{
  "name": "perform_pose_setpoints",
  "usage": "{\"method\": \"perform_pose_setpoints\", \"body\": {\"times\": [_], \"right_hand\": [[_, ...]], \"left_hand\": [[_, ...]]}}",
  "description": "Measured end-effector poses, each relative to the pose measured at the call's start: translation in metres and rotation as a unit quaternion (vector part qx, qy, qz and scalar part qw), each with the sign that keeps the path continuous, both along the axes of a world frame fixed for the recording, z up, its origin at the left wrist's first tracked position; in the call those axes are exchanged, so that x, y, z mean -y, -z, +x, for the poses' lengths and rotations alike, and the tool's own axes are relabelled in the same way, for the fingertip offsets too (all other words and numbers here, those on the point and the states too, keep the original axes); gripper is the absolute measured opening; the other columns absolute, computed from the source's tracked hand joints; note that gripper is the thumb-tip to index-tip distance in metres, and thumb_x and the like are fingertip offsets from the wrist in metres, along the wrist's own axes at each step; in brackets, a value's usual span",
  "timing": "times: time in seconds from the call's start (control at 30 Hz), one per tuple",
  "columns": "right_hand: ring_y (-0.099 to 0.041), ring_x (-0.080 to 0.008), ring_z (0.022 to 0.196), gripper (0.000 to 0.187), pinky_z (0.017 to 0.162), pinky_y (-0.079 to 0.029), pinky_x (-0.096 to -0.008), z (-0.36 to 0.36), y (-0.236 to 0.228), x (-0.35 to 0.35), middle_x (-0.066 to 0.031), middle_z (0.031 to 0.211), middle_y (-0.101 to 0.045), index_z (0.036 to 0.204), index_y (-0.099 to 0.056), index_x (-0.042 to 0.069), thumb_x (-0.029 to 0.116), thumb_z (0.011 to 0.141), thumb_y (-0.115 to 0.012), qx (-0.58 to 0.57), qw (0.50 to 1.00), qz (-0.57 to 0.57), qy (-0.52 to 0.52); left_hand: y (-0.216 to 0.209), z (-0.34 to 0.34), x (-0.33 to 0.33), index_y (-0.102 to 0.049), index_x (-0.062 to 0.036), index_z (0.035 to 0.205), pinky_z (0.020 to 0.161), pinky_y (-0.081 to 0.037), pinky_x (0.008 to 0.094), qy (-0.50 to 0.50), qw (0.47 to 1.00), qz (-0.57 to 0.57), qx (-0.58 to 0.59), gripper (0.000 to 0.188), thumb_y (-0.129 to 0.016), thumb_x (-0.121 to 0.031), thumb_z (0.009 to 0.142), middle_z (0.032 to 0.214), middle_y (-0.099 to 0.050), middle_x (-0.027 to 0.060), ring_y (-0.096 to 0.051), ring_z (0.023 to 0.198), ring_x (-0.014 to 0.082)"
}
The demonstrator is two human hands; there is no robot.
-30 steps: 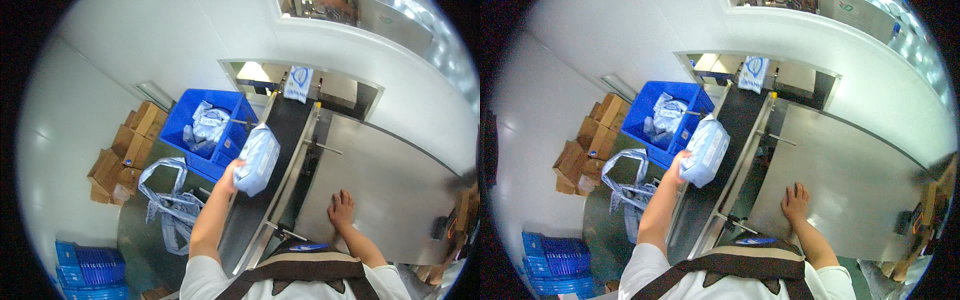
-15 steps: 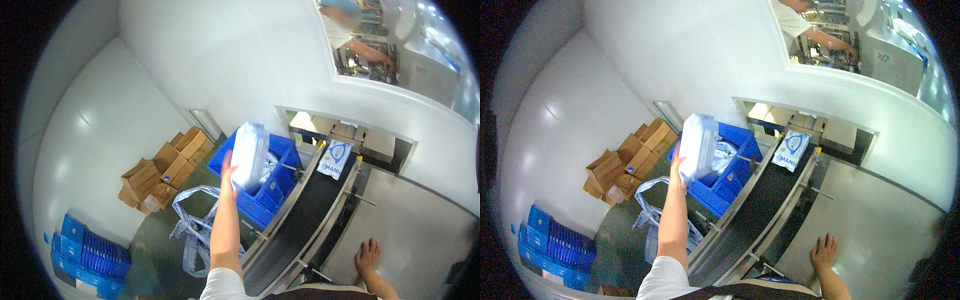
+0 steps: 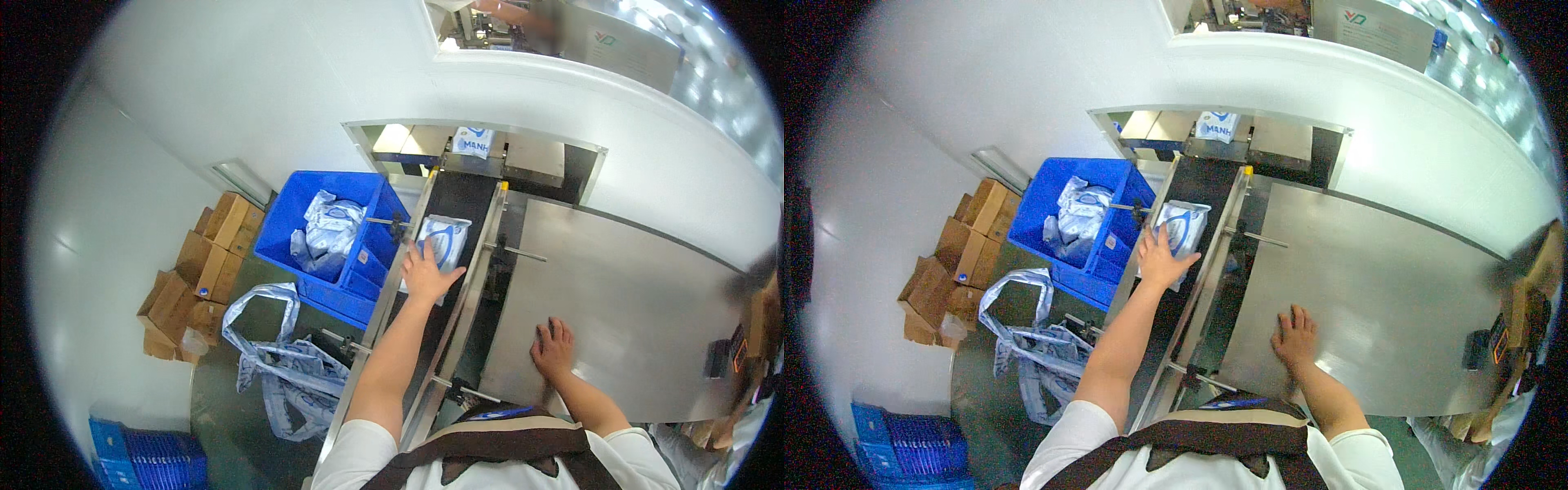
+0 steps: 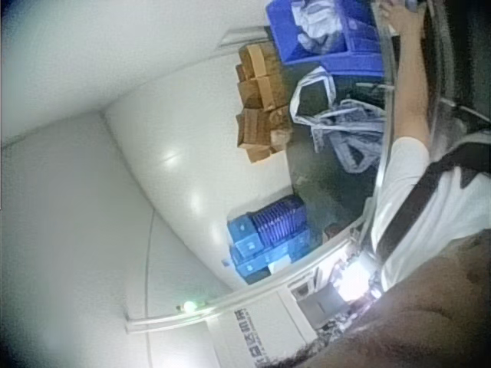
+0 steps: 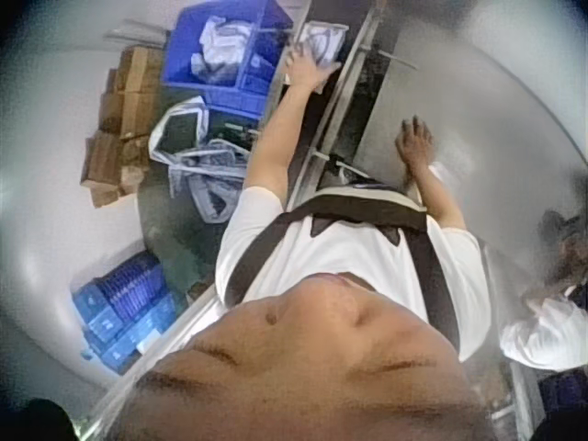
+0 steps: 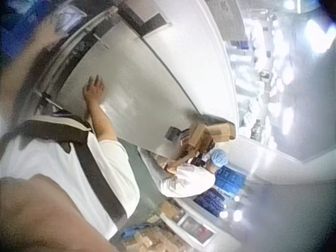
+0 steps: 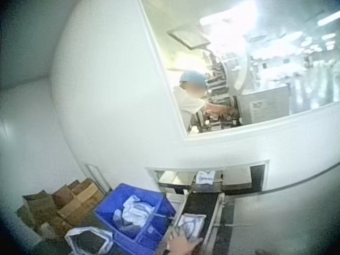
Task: The person places white packages onto a conveyor belt and then transfers them into a blue plastic bin. The person handles the packages by hand, moving them from the moving belt into the stationary bin.
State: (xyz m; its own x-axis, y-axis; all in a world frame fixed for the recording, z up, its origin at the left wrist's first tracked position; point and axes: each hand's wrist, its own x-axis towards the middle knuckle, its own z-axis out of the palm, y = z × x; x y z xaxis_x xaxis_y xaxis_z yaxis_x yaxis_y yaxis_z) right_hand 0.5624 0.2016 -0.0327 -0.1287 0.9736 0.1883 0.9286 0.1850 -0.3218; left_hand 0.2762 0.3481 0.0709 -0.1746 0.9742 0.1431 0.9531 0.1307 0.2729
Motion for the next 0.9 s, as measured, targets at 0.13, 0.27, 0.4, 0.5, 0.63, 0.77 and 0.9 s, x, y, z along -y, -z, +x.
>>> {"method": "perform_pose_setpoints", "body": {"times": [0.13,0.27,0.4,0.5,0.63,0.77,0.9], "right_hand": [[-0.032,-0.0357,0.121,0.043,0.097,-0.03,-0.0492,0.003,0.007,0.0,-0.0159,0.129,-0.037,0.113,-0.05,0.012,0.025,0.072,-0.058,-0.023,1.0,-0.011,0.008],[-0.032,-0.0359,0.121,0.043,0.098,-0.028,-0.0497,0.002,0.004,0.0,-0.0164,0.13,-0.036,0.114,-0.05,0.012,0.023,0.073,-0.058,-0.03,0.999,-0.028,-0.004],[-0.031,-0.0366,0.122,0.043,0.099,-0.026,-0.0506,-0.004,-0.008,0.0,-0.0172,0.129,-0.036,0.114,-0.049,0.011,0.021,0.073,-0.057,-0.036,0.997,-0.062,0.011],[-0.031,-0.0375,0.121,0.043,0.099,-0.025,-0.0512,0.0,0.001,0.002,-0.0175,0.128,-0.036,0.113,-0.048,0.01,0.022,0.072,-0.058,-0.031,0.999,-0.032,-0.008],[-0.032,-0.0388,0.119,0.043,0.098,-0.026,-0.0512,-0.002,0.001,-0.003,-0.0184,0.126,-0.037,0.111,-0.048,0.01,0.021,0.071,-0.057,-0.024,1.0,-0.015,0.014],[-0.034,-0.0391,0.117,0.04,0.097,-0.028,-0.0511,-0.003,-0.003,0.006,-0.019,0.124,-0.038,0.109,-0.05,0.008,0.017,0.07,-0.056,-0.014,1.0,-0.01,0.006],[-0.035,-0.0377,0.116,0.039,0.096,-0.03,-0.0498,-0.003,-0.007,0.0,-0.0179,0.124,-0.039,0.108,-0.052,0.009,0.019,0.071,-0.056,-0.03,0.999,0.017,-0.014]], "left_hand": [[-0.021,-0.009,0.016,-0.021,-0.0188,0.14,0.098,-0.031,0.0474,-0.047,0.978,-0.202,0.02,0.098,-0.074,-0.037,0.059,0.136,-0.029,0.0274,-0.035,0.121,0.0425],[-0.033,-0.083,0.058,-0.036,-0.0035,0.132,0.096,-0.038,0.042,-0.057,0.708,-0.246,0.659,0.083,-0.069,-0.028,0.06,0.123,-0.048,0.0224,-0.051,0.108,0.0365],[-0.024,-0.143,0.107,-0.034,-0.0011,0.133,0.098,-0.037,0.0463,0.08,0.496,-0.134,0.854,0.082,-0.062,-0.03,0.062,0.126,-0.048,0.02,-0.047,0.114,0.0372],[-0.047,-0.172,0.097,-0.035,-0.001,0.133,0.097,-0.037,0.0469,0.135,0.494,-0.021,0.859,0.078,-0.06,-0.031,0.065,0.127,-0.047,0.0195,-0.047,0.115,0.0369],[-0.095,-0.203,0.032,-0.048,-0.0032,0.121,0.093,-0.04,0.0458,-0.032,0.579,0.208,0.788,0.057,-0.053,-0.034,0.074,0.118,-0.054,0.0166,-0.051,0.108,0.0329],[-0.1,-0.202,-0.042,-0.056,0.0,0.095,0.078,-0.046,0.0342,-0.364,0.525,0.577,0.508,0.024,-0.062,-0.011,0.074,0.094,-0.058,0.0099,-0.053,0.083,0.0207],[-0.034,-0.146,-0.05,-0.056,-0.0021,0.105,0.084,-0.042,0.0309,-0.064,0.832,0.303,0.459,0.034,-0.067,-0.017,0.076,0.1,-0.059,0.0078,-0.054,0.09,0.0189]]}}
